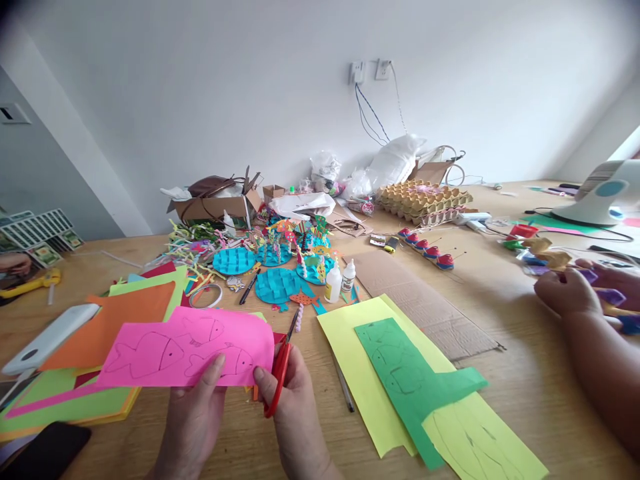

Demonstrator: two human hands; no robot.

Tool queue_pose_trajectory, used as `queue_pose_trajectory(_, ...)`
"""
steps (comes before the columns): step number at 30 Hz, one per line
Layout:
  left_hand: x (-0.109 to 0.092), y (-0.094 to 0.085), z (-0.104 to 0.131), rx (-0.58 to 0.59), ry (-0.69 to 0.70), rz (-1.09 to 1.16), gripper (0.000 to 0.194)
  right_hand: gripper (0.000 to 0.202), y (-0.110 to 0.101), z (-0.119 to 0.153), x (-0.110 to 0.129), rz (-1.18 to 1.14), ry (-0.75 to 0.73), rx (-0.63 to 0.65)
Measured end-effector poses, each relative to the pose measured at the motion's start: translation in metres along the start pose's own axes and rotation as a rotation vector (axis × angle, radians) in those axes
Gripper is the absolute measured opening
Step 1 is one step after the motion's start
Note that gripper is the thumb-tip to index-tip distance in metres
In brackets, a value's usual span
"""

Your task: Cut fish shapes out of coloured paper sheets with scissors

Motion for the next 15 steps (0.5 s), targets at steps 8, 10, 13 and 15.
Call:
queue_pose_trajectory(8,0.007,-0.008,-0.003,0.097,-0.017,-0.174,0.046,0.035,0.004,-0.005,0.008,0.115,0.008,0.068)
queue_pose_trajectory(10,0.002,-0.009,-0.004,0.060,0.030,-0.175,0.045,0.031,0.001,-0.004,0.013,0.157,-0.019,0.071)
queue_pose_trajectory(13,-0.018,-0.012,-0.003,-0.070,0.163,-0.129,0.047,0.031,-0.003,0.005,0.011,0.247,-0.024,0.122)
queue_pose_trajectory(15,-0.028,-0.008,-0.003,-0.103,0.206,-0.093,0.054,0.037,-0.002,0.017,0.001,0.282,0.023,0.204)
Point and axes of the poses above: each hand's wrist, its own z-axis away from the middle knuckle, its own y-axis out of the palm, x = y × z, the point moved 9 cm from there along -z, towards the middle knuckle, and after that the axes turned 10 degrees about -y, right-handed, at the moved point
